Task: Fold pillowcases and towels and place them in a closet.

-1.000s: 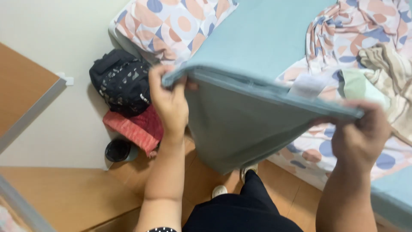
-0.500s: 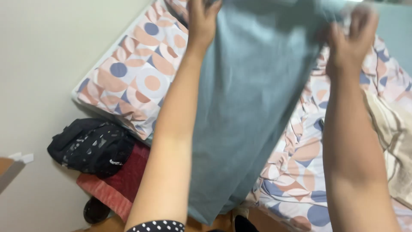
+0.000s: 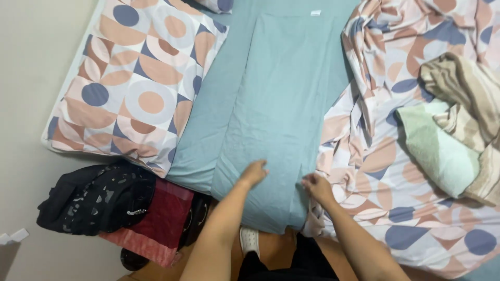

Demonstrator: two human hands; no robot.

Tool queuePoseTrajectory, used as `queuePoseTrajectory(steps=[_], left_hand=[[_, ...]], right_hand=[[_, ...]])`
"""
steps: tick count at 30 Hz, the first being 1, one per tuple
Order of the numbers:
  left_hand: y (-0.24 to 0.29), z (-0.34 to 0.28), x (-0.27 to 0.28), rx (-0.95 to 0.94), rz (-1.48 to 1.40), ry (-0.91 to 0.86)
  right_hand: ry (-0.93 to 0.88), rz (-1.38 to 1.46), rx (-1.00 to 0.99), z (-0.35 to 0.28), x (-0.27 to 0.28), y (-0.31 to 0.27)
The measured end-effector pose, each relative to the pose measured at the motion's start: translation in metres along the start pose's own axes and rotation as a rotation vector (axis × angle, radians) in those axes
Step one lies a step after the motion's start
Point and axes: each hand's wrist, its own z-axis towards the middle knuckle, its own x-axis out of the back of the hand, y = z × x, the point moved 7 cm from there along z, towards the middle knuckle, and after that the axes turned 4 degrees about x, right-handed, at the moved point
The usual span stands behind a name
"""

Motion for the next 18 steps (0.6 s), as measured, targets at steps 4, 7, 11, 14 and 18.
queuePoseTrajectory(steps=[4,7,11,14,18], left_hand=[[-0.006,-0.053,-0.027,-0.038,-0.05,-0.039],[-0.015,-0.078,-0.025,0.007,-0.15,0.072],[-0.056,-0.085,-0.049,-0.032,-0.346,-0.01],[-0.094,-0.111,-0.072,0.048,-0.493,-0.152],[-0.111,-0.148,-0.083,0.079,-0.578,-0.226]], right_hand=[[-0.02,-0.086,-0.249,-0.048,-0.053,0.046],[0.085,0.001,-0.164,-0.056,-0.092,0.077],[0.229,0.191,-0.12,-0.083,-0.135,0.095],[0.342,0.19,-0.203,-0.12,-0.157,0.123],[0.465,0.231,-0.18,-0.139,-0.159,0.18]])
